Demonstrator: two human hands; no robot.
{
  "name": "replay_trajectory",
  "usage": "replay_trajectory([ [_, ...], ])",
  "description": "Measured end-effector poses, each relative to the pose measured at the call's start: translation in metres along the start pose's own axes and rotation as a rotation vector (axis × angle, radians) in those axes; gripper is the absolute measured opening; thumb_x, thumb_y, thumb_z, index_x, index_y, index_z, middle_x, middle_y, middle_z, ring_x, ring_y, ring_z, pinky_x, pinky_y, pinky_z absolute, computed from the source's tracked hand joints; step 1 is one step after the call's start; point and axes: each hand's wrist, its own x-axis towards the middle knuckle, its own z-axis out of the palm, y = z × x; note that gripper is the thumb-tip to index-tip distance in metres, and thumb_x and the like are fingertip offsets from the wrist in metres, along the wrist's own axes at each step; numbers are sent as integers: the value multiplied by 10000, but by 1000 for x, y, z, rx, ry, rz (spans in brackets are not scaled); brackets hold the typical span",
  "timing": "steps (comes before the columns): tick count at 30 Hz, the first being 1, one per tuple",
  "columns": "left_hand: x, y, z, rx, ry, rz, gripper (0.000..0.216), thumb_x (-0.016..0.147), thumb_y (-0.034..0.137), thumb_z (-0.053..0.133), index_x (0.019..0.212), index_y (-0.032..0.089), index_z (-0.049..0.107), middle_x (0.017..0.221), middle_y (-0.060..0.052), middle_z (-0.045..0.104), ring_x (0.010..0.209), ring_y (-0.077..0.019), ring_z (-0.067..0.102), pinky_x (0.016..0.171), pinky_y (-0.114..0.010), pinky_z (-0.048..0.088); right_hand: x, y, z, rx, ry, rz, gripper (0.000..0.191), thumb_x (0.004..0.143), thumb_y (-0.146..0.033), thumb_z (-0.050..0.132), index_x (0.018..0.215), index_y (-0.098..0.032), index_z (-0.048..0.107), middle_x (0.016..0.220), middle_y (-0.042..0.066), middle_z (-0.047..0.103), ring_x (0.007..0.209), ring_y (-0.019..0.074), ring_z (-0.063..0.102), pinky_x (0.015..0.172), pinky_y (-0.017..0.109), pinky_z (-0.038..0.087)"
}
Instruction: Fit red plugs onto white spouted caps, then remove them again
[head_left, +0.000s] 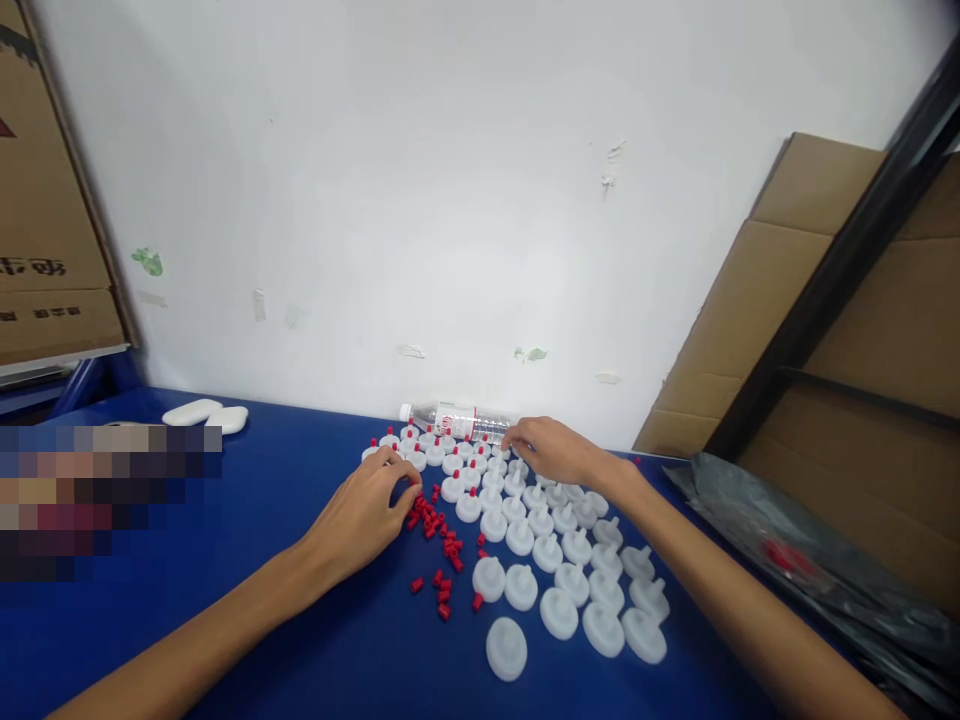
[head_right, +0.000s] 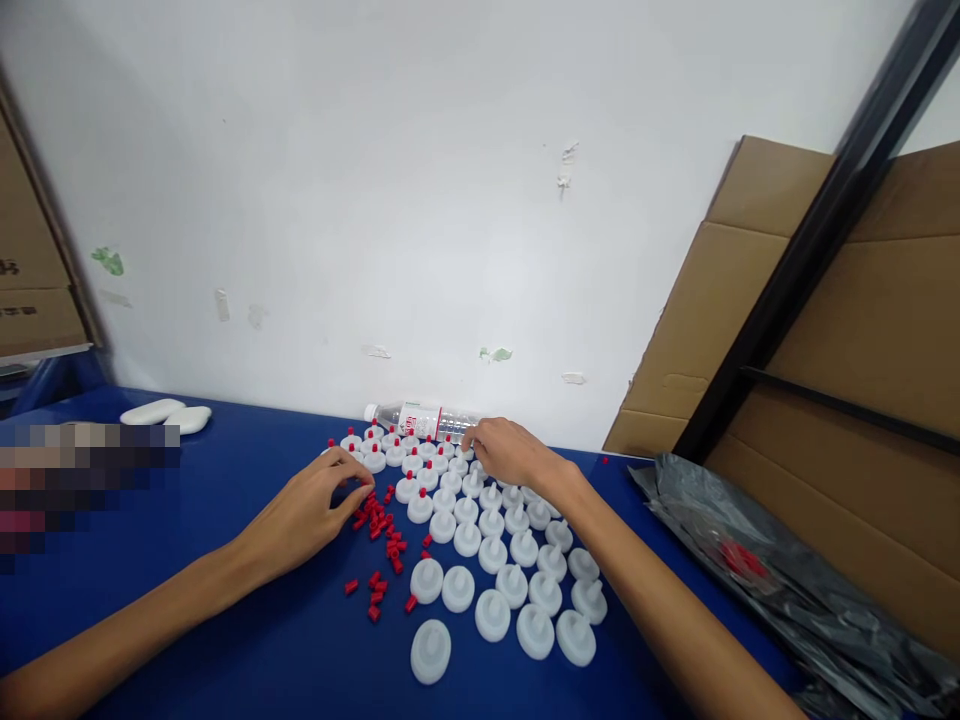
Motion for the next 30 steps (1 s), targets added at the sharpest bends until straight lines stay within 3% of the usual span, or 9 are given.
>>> replay_trajectory([
  [9,-1,0,1,2,3,-1,304,969,372,425,974,214,685,1086,-91,627,1014,-261,611,907,-413,488,2,-3,11,-4,-25,13,353,879,-98,466,1063,-180,755,1112,91,759,1047,260,688,845,315,473],
  [14,-1,-1,2,8,-7,-13,290,963,352,439,985,206,689,1094,-102,630,1015,-268,611,909,-417,482,-3,-16,-13,7,66,36,336,932,-124,430,1087,-183,723,1067,97,761,1000,255,686,819,332,454],
  [17,-1,-2,3,2,-19,-6,292,973,348,429,972,211,686,1080,-97,642,1012,-265,608,913,-414,472,-8,-31,-34,48,92,14,353,1026,-248,369,1256,-211,634,946,57,770,802,197,686,736,309,450],
  [20,-1,-1,3,6,-36,16,308,985,353,413,944,215,685,1044,-90,660,1009,-263,605,908,-408,460,-12,-50,-45,136,37,-67,311,1036,-360,429,1212,-253,661,831,8,761,673,153,656,654,274,432],
  [26,-1,2,2,20,-35,17,364,1003,381,364,930,210,677,973,-96,665,955,-273,607,856,-411,449,-10,-74,-22,82,-90,-184,182,925,-356,668,1036,-234,744,850,28,767,764,194,678,642,288,412],
  [30,0,1,3,15,-14,15,364,1009,383,347,994,206,664,987,-89,658,965,-267,603,884,-417,444,-9,-75,-14,75,-94,-221,95,917,-310,689,920,-223,727,808,15,743,754,179,664,626,278,392],
])
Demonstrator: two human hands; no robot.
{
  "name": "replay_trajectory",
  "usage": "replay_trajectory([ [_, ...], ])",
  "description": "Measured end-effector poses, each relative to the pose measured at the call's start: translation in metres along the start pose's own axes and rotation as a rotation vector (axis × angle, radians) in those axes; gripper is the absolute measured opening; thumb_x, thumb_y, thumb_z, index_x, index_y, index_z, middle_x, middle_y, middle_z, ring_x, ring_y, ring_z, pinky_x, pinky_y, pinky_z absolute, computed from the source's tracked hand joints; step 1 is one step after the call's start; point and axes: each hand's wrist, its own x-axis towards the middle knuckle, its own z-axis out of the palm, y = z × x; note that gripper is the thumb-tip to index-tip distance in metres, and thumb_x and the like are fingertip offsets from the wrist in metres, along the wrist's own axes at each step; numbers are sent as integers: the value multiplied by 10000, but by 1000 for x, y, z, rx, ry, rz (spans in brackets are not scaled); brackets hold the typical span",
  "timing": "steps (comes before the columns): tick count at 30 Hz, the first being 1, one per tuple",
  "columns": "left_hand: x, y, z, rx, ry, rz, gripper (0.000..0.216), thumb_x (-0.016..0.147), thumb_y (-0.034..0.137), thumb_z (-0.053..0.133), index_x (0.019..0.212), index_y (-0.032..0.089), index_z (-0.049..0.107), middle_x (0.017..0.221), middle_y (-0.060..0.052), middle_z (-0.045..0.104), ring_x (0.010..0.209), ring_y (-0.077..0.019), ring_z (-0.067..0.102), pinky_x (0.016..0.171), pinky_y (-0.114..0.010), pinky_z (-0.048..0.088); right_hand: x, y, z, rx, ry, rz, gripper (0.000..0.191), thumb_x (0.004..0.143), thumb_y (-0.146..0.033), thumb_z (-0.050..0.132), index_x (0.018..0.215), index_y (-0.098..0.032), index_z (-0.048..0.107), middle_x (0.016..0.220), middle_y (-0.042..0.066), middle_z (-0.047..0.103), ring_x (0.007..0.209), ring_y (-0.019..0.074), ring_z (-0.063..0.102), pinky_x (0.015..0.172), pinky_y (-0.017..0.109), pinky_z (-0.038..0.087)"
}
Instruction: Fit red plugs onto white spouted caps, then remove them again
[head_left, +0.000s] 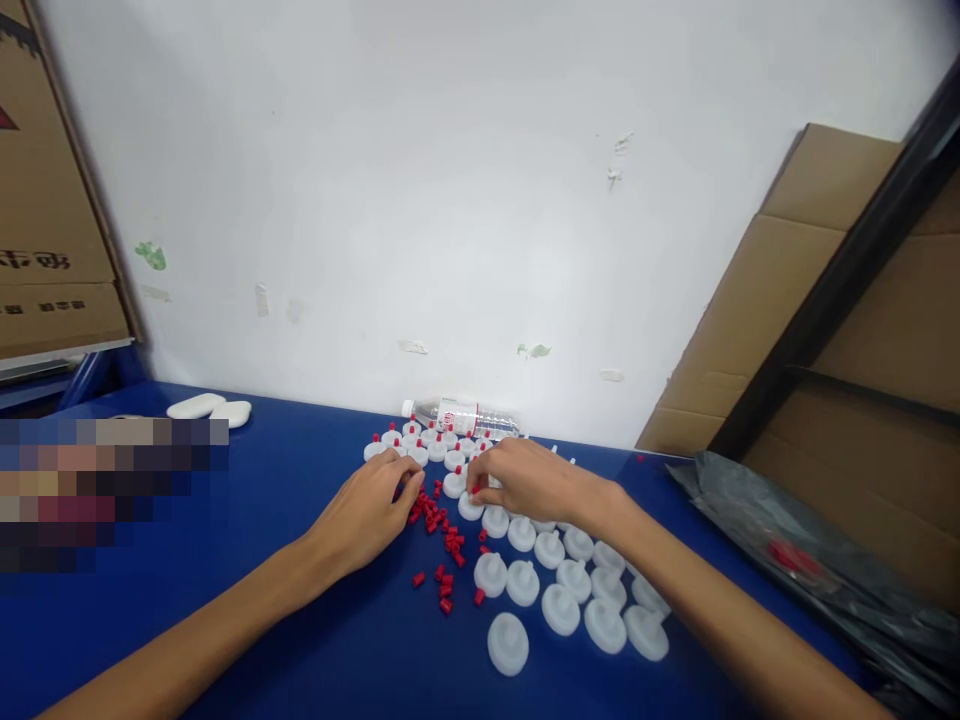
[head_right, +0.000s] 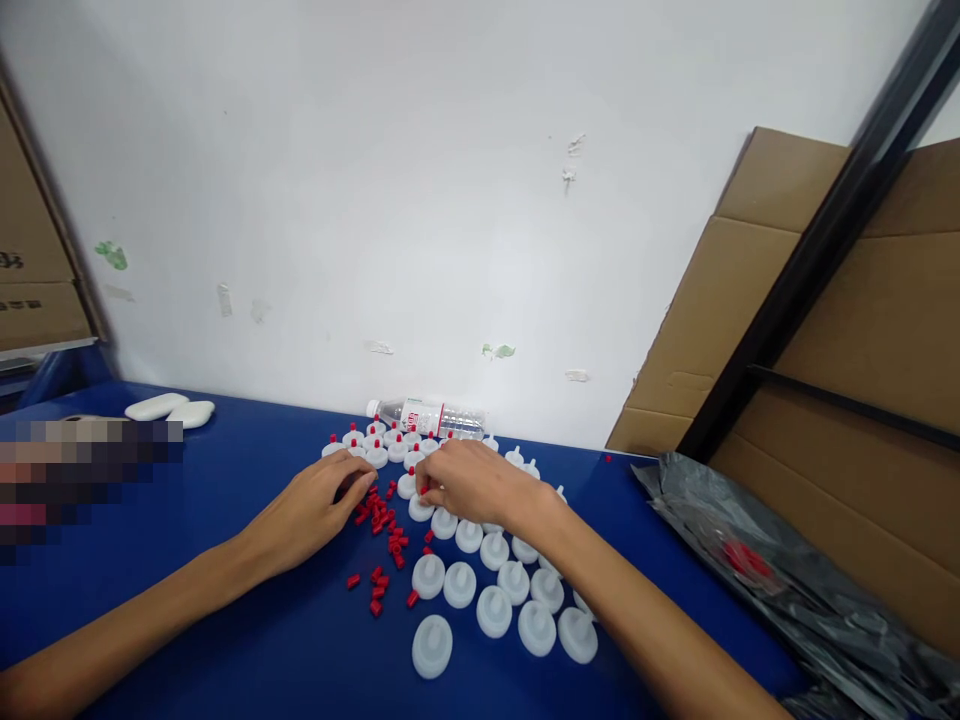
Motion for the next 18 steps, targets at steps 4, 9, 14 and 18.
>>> replay_trajectory([
  [4,-1,2,-2,-32,51,6,340,1009,402,358,1014,214,642,1027,-75,642,991,-261,589,915,-423,438,-5,-3,-12,-17,103,23,193,1009,-372,533,1050,-204,618,864,41,706,745,184,618,621,298,374],
  [9,-4,13,-11,-97,110,93,295,1020,413,375,1041,231,605,1043,-44,624,1000,-233,559,931,-407,424,-7,-18,-22,26,172,-18,114,1024,-251,436,1089,-193,509,814,15,645,671,157,546,618,295,380],
  [14,-10,27,-15,-74,106,219,296,1003,463,443,885,213,551,900,-23,600,874,-217,520,867,-400,413,-5,-31,-19,9,167,-105,118,972,-178,518,1073,-205,573,1007,44,652,814,156,586,697,283,430],
  [18,-14,33,-13,-99,68,241,332,993,511,454,896,213,563,897,-32,606,875,-225,497,804,-381,411,-4,-35,-16,-106,165,-144,144,959,-186,552,1092,-219,596,1037,49,639,859,179,600,701,301,440],
])
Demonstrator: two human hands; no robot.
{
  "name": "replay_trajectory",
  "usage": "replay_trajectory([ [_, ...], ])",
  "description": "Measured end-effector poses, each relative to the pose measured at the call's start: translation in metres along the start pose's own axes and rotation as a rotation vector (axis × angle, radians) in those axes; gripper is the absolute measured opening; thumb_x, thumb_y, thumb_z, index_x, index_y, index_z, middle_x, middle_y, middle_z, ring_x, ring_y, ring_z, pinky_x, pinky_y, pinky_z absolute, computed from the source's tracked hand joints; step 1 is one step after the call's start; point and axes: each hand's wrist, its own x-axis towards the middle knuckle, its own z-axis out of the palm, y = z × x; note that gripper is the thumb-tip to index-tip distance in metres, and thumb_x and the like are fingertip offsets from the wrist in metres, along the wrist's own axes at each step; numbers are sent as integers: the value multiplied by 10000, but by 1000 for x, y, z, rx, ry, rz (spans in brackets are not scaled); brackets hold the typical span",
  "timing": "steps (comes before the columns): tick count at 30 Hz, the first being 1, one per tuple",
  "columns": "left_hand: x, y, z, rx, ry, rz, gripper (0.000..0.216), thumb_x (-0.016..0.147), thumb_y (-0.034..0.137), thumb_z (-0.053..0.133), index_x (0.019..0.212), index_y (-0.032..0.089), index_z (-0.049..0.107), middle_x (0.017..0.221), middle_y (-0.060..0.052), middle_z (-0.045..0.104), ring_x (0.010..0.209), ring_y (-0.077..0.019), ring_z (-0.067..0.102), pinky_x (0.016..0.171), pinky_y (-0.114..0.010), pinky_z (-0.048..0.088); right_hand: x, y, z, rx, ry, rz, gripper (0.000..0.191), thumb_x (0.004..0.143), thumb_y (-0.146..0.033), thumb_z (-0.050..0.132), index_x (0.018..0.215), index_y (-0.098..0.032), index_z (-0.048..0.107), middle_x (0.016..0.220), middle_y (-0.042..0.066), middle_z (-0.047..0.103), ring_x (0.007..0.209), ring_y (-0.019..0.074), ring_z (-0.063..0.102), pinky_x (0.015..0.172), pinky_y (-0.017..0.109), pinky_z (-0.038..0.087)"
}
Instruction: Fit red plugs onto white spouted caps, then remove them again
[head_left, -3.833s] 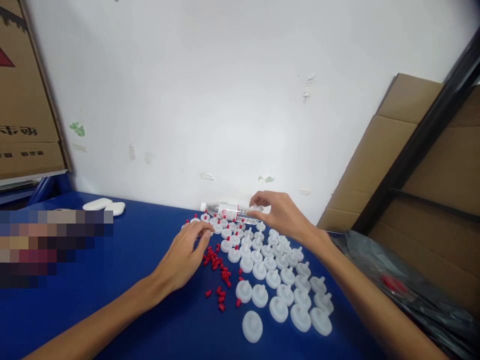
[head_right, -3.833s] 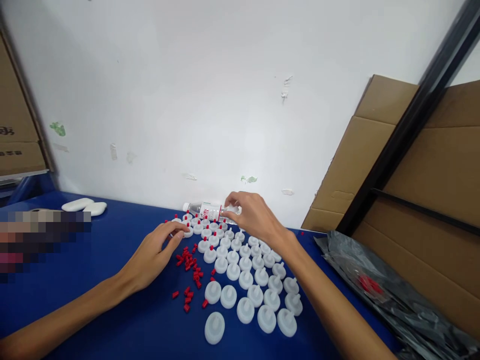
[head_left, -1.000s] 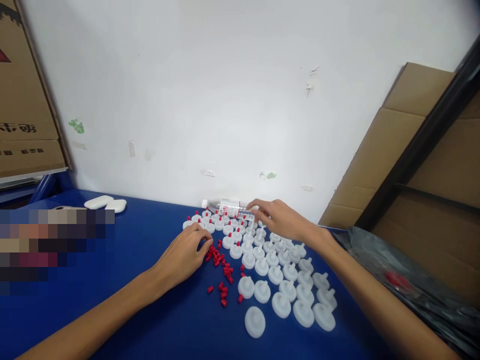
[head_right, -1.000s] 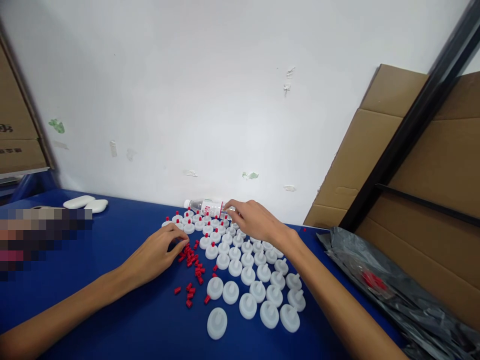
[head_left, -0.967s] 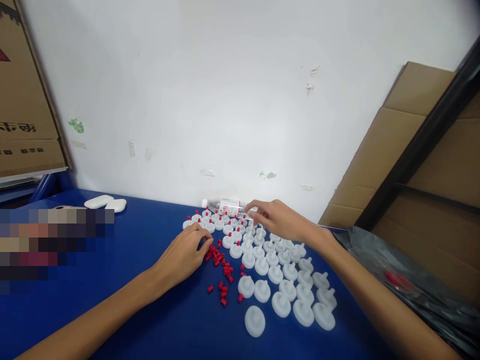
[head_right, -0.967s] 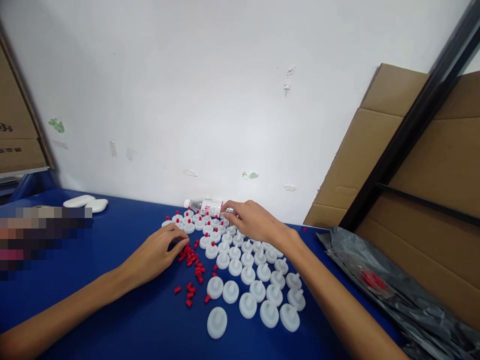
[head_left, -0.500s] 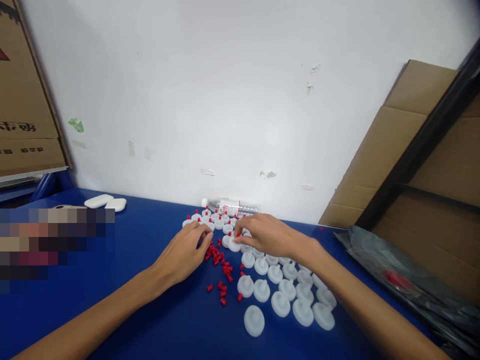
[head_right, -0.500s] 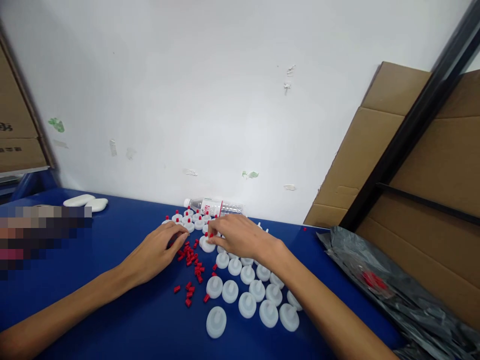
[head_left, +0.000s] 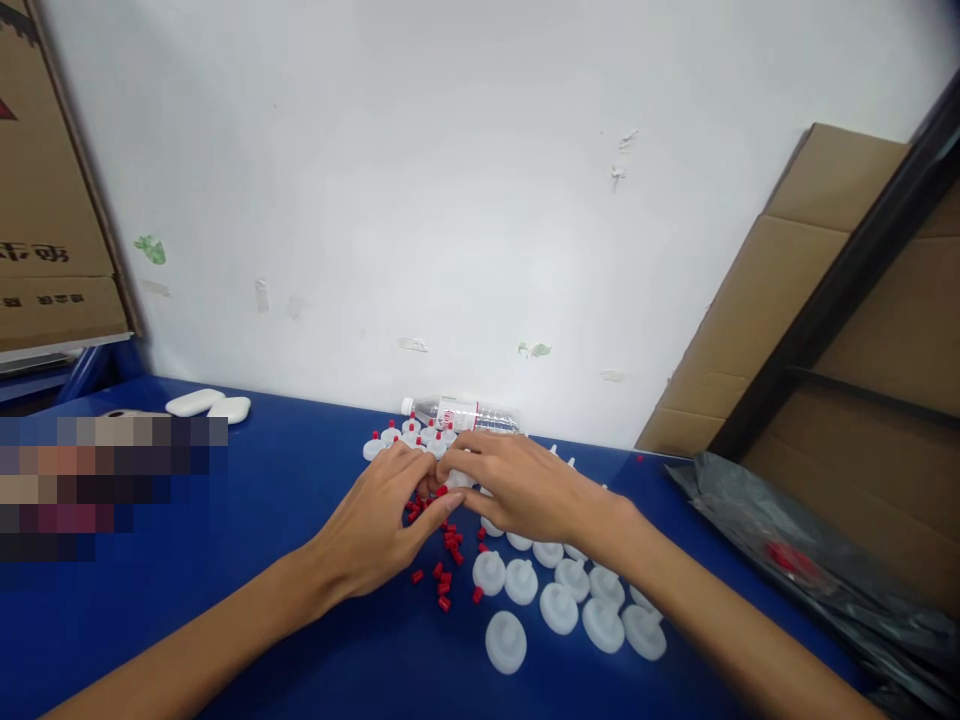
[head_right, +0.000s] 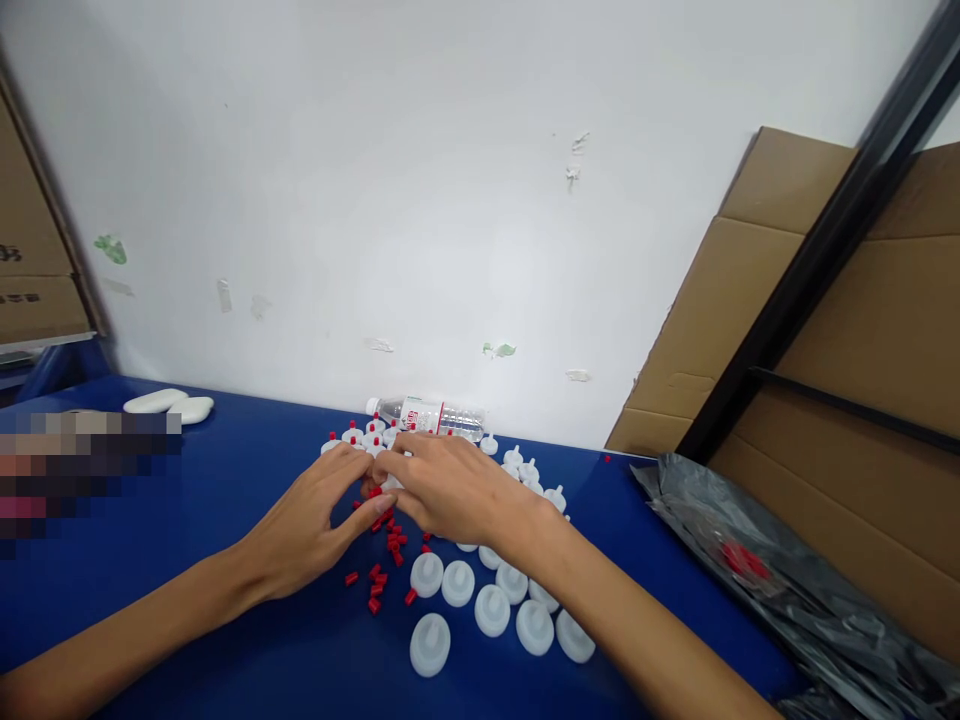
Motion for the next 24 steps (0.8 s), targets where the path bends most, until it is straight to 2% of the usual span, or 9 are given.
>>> replay_trajectory([
  [6,-1,1,0,-100,-3,-56,371,1043,456,337,833,214,525,852,-20,582,834,-208,491,777,-357,396,1,-2,-2,-63,15,-4,143,1014,-295,512,1085,-213,605,1015,59,654,814,174,597,675,303,425],
  [11,0,-2,-1,-141,34,-81,368,1048,435,323,798,215,480,803,-4,551,788,-194,470,737,-336,368,1,-1,-1,-113,36,1,299,984,-450,572,1107,-181,617,1003,68,681,841,198,622,706,327,445],
  [14,2,-1,-1,-204,28,-98,399,1044,452,309,761,213,456,768,6,529,756,-183,455,712,-322,358,1,3,1,-99,50,-30,259,1003,-388,557,1157,-189,617,1054,65,695,904,206,647,753,335,465],
  [18,5,2,-2,-468,-17,-201,470,1020,499,306,670,211,434,680,7,496,687,-174,454,669,-307,371,0,15,1,-110,70,-112,212,1027,-233,504,1204,-209,618,1246,84,676,1042,219,654,870,373,463],
  [20,7,0,-4,-571,-13,-235,484,1016,491,298,637,214,418,645,2,492,666,-175,464,675,-310,388,-2,24,-1,-130,94,-105,257,1016,-148,478,1221,-228,612,1318,84,648,1088,222,648,902,390,449],
  [22,8,-4,-5,-544,35,-260,489,1014,480,303,616,215,406,628,3,481,646,-171,459,670,-313,387,-5,33,-4,-97,133,-47,250,1009,-162,501,1223,-234,608,1318,78,649,1103,218,644,904,380,446],
  [24,9,-10,-6,-393,94,-281,489,1008,473,314,603,213,398,613,10,463,621,-164,441,638,-311,369,-7,38,-6,-26,164,30,220,1007,-256,538,1213,-230,613,1245,66,683,1037,203,658,879,355,456],
])
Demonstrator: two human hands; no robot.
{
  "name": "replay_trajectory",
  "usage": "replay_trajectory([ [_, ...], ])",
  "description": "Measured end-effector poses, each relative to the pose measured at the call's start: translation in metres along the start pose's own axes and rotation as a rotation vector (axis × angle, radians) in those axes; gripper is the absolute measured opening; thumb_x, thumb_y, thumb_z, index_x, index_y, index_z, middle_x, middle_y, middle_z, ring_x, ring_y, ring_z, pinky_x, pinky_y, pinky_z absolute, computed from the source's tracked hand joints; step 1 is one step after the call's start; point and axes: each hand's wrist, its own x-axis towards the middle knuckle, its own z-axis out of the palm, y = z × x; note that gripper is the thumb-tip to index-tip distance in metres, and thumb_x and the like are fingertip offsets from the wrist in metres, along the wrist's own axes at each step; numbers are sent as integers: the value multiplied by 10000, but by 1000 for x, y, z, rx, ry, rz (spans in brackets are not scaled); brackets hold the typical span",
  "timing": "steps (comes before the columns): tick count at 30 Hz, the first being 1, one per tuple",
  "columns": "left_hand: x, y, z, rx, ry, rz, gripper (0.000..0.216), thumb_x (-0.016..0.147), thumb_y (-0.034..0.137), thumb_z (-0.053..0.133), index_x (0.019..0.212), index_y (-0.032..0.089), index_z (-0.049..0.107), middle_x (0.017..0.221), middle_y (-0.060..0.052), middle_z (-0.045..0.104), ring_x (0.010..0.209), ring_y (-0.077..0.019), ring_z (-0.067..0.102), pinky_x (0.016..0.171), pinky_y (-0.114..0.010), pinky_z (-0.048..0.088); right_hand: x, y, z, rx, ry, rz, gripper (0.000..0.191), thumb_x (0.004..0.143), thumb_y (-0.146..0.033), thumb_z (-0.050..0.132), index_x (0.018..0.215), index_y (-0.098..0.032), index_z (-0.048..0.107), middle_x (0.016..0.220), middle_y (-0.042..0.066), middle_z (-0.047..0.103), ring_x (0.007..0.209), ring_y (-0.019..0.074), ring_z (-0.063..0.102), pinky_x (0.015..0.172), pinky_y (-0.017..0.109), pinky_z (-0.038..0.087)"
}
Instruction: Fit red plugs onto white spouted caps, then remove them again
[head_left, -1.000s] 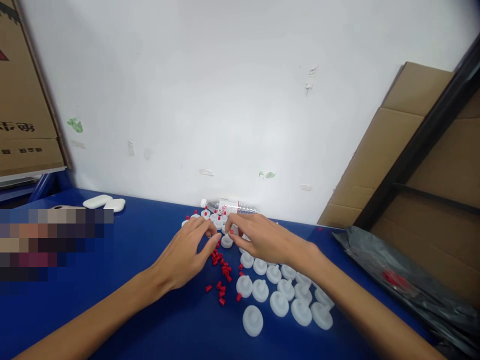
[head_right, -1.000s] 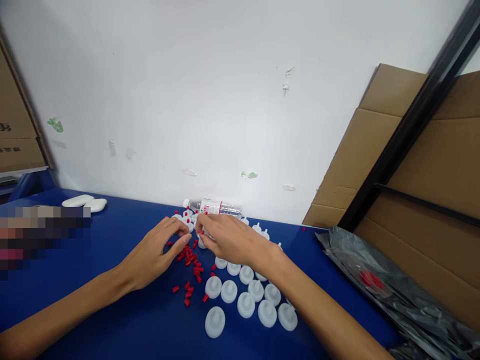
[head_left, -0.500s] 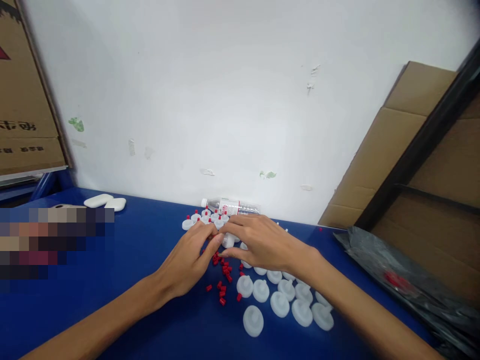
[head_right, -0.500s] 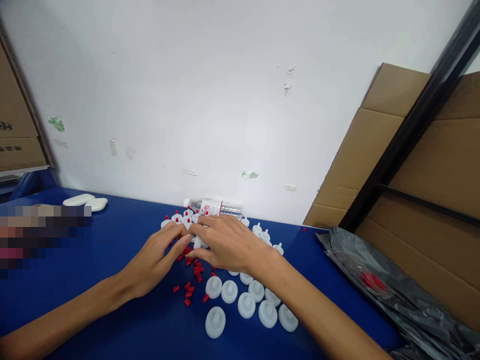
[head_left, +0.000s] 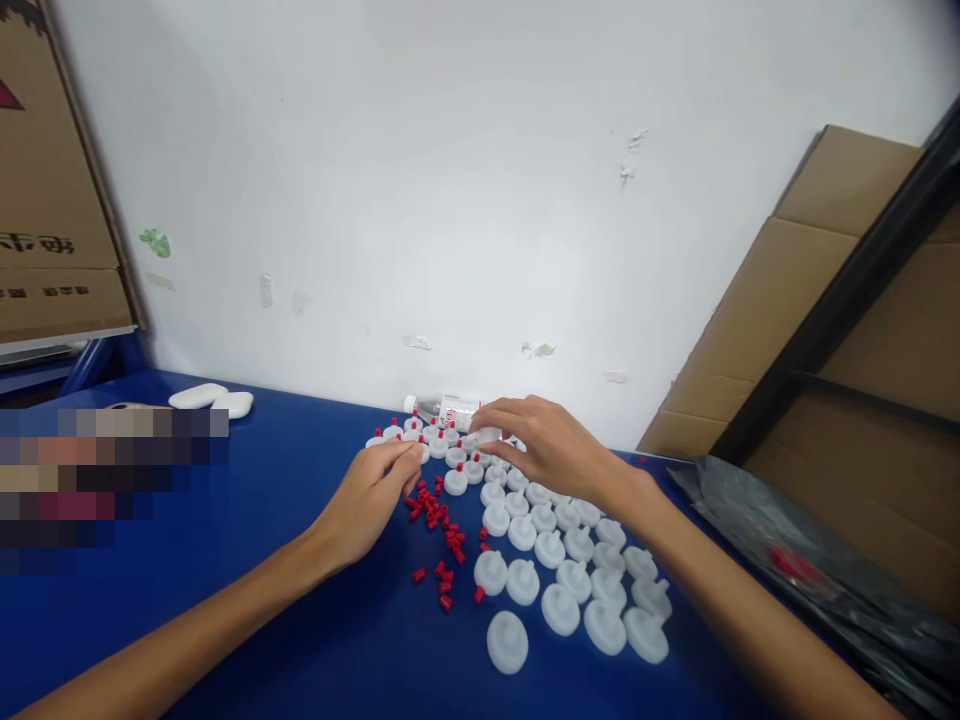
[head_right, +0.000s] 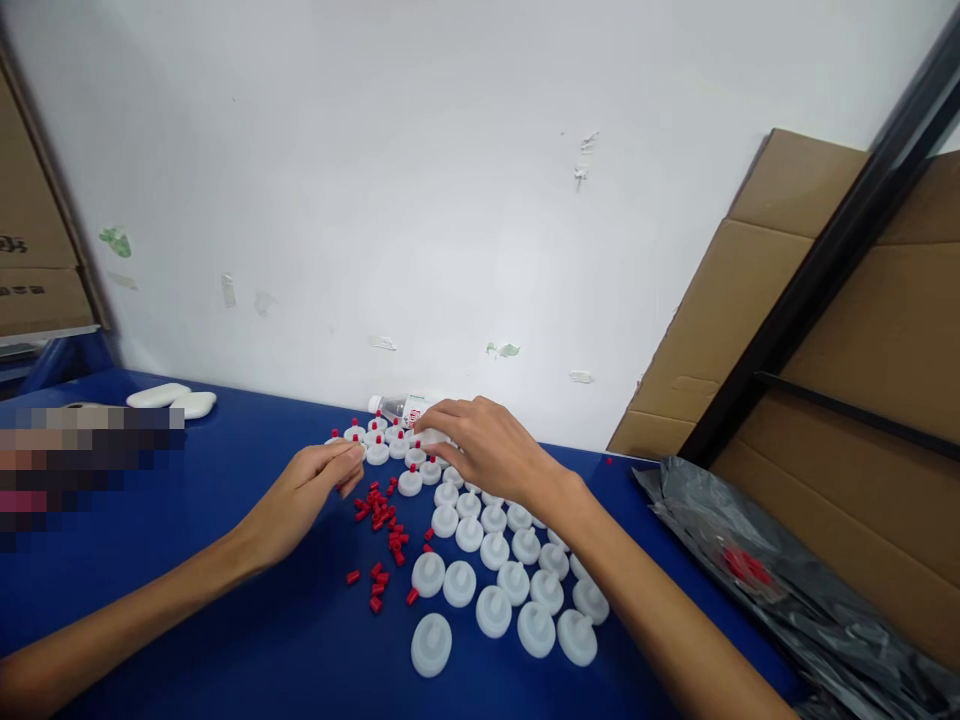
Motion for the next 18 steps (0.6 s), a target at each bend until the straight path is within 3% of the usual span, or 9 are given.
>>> replay_trajectory([
  [3,2,-9,-2,235,71,-6,436,993,429,330,641,213,468,638,2,523,662,-183,482,634,-314,371,0,1,2,60,-19,65,222,992,-326,558,1177,-230,636,1092,42,721,899,183,657,829,336,465],
  [5,3,-16,-1,360,71,7,364,975,392,365,724,213,558,749,-25,612,777,-219,530,714,-336,403,0,-1,5,86,-62,75,190,983,-326,566,1115,-226,660,1011,34,725,876,182,649,811,330,463],
  [9,4,-30,0,549,42,12,278,945,333,408,867,212,645,970,-84,643,937,-274,555,866,-408,413,1,-6,12,131,-129,48,175,983,-354,586,978,-213,689,1018,40,699,906,178,629,803,318,457],
  [13,4,-34,0,562,10,-34,254,935,312,415,831,211,624,893,-79,621,803,-247,589,722,-360,417,0,-8,16,108,-152,79,207,965,-400,612,981,-218,711,992,49,661,874,183,603,745,312,446],
  [18,2,-24,3,532,-36,-46,216,907,243,432,760,209,587,756,-36,625,663,-194,571,624,-309,375,-1,-10,24,180,-238,90,137,950,-327,627,957,-215,706,900,25,711,843,175,633,718,291,430],
])
